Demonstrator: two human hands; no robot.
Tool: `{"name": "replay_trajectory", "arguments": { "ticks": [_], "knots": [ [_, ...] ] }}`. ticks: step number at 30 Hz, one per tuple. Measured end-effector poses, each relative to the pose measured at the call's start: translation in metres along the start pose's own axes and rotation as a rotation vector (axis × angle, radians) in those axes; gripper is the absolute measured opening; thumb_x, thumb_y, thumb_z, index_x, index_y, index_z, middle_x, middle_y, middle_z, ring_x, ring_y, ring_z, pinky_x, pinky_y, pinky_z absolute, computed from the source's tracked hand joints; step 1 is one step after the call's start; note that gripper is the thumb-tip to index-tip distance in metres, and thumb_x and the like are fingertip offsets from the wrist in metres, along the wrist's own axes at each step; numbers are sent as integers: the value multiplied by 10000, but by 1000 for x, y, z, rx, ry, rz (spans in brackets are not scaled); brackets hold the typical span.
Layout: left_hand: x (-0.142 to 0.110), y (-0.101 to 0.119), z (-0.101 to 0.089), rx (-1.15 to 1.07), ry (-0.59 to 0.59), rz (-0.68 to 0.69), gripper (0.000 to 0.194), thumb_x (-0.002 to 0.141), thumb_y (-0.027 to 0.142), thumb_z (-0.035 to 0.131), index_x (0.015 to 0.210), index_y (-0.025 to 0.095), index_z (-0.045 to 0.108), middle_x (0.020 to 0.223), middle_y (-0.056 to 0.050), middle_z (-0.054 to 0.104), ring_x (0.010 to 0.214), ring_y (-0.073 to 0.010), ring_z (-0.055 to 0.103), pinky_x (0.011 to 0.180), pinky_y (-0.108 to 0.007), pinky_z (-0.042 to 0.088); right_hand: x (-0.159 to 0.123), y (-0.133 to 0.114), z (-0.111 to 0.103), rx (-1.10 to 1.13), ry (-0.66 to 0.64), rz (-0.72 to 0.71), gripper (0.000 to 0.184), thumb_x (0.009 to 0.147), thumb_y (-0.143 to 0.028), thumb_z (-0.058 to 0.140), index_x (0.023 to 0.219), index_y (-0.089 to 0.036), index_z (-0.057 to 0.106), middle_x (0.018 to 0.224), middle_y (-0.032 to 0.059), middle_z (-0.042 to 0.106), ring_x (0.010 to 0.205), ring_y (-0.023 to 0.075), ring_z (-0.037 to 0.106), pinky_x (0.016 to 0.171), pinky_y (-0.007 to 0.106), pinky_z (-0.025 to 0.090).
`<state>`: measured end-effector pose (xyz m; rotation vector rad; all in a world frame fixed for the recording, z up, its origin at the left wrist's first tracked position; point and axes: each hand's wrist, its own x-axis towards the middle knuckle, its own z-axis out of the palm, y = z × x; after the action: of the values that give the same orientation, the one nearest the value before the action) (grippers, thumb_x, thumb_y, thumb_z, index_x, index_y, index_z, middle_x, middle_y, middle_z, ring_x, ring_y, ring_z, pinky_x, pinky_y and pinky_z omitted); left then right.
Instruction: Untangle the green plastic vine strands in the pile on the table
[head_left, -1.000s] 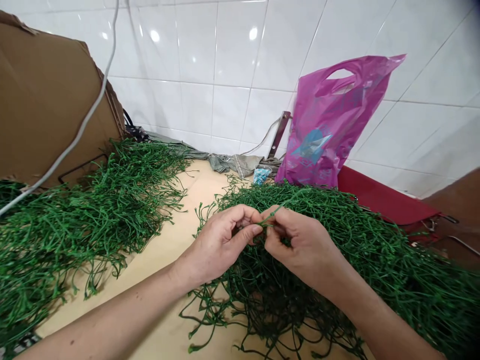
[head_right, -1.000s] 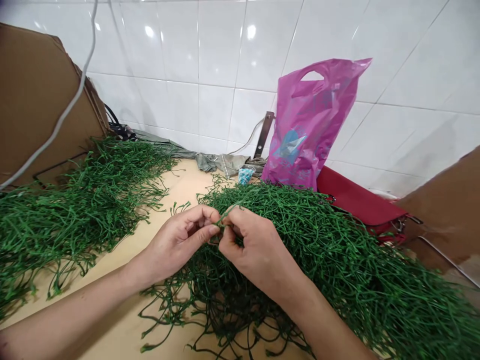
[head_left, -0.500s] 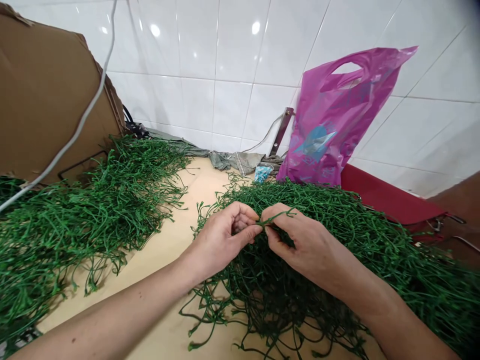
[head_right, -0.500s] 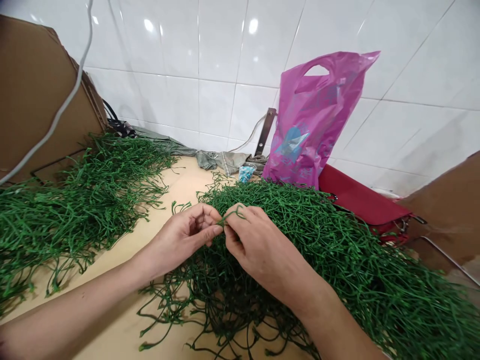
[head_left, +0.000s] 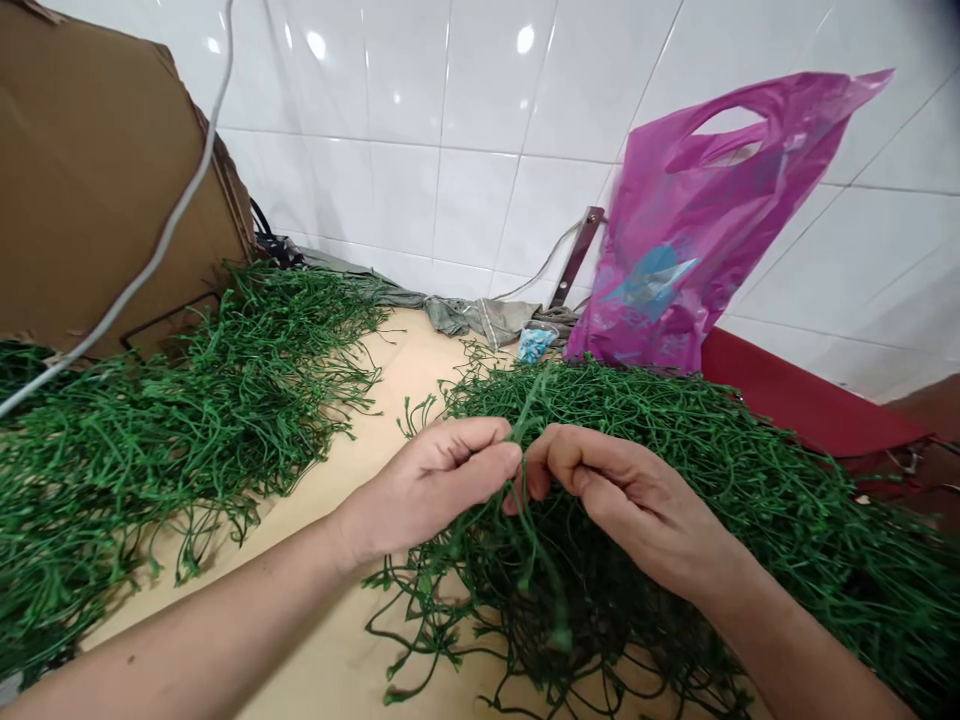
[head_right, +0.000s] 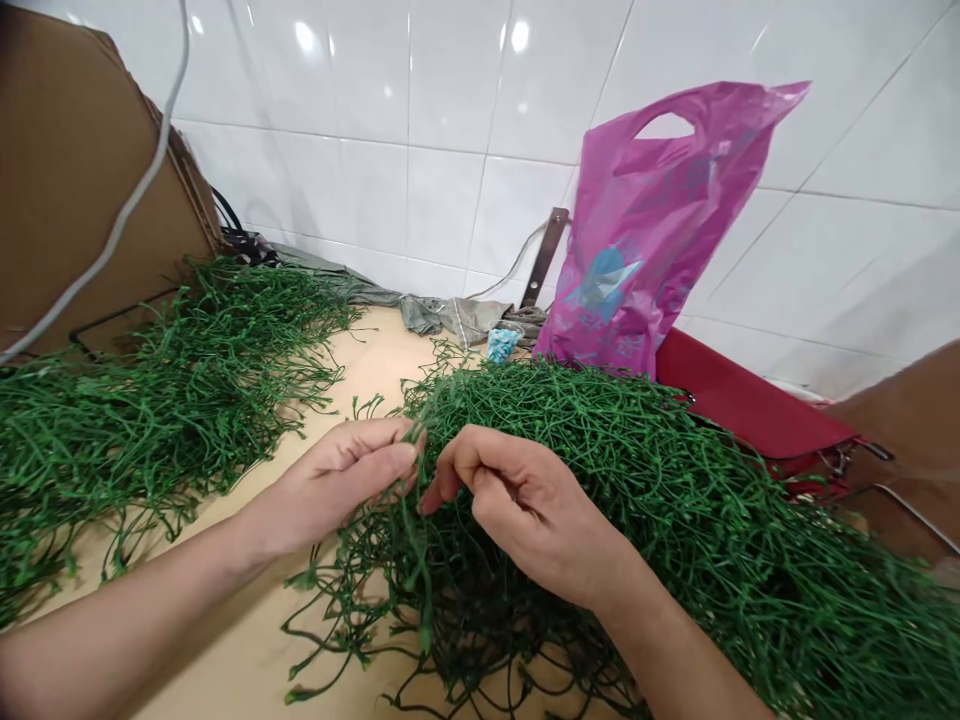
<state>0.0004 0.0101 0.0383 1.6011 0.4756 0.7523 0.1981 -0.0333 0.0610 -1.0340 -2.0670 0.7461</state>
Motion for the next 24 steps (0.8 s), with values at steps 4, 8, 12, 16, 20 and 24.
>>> {"name": "replay_trajectory", "arguments": {
  "ticks": [4, 8, 12, 16, 20, 24],
  "knots": [
    [5, -6, -5, 64, 158, 29, 397, 995, 467, 457, 699, 205, 416, 624, 57, 370, 575, -105, 339, 559, -246, 300, -3, 13, -17, -388, 114, 52, 192, 908, -126, 435, 830, -229, 576, 835, 20, 687, 758, 174, 651, 680, 294, 505],
    [8, -12, -8, 228, 174, 50, 383, 1019, 428, 441, 711, 199, 443, 650, 43, 426, 620, -113, 397, 605, -248, 334, -8, 15, -30, -728, 356, 1, 237, 908, -135, 477, 1043, -228, 648, 1049, 64, 719, 938, 224, 691, 822, 347, 535],
    [7, -14, -6, 349, 140, 52, 358, 1031, 410, 421, 749, 198, 483, 666, 42, 438, 613, -113, 411, 584, -244, 326, -7, -2, -19, -663, 410, -63, 206, 984, -194, 483, 1094, -213, 655, 1133, 75, 722, 1080, 208, 675, 967, 337, 511],
    [6, -15, -3, 446, 117, 101, 309, 1028, 348, 437, 782, 191, 539, 671, 43, 473, 610, -105, 442, 595, -232, 346, -5, -10, 1, -503, 272, 25, 149, 978, -284, 567, 1049, -230, 687, 1101, 37, 748, 1042, 191, 687, 943, 322, 515],
    [6, -15, -1, 502, 125, 93, 301, 1016, 309, 464, 767, 181, 575, 642, 48, 501, 609, -96, 483, 603, -218, 365, -2, -7, 10, -400, 243, 170, 123, 948, -222, 569, 950, -224, 693, 935, 8, 754, 843, 165, 687, 819, 294, 527],
    [6, -13, 0, 539, 106, 89, 301, 1007, 279, 464, 750, 174, 580, 614, 54, 511, 595, -86, 497, 589, -207, 366, 0, -2, 5, -231, 232, 250, 120, 887, -198, 571, 871, -228, 687, 850, -6, 731, 792, 157, 663, 761, 268, 515]
  ]
}}
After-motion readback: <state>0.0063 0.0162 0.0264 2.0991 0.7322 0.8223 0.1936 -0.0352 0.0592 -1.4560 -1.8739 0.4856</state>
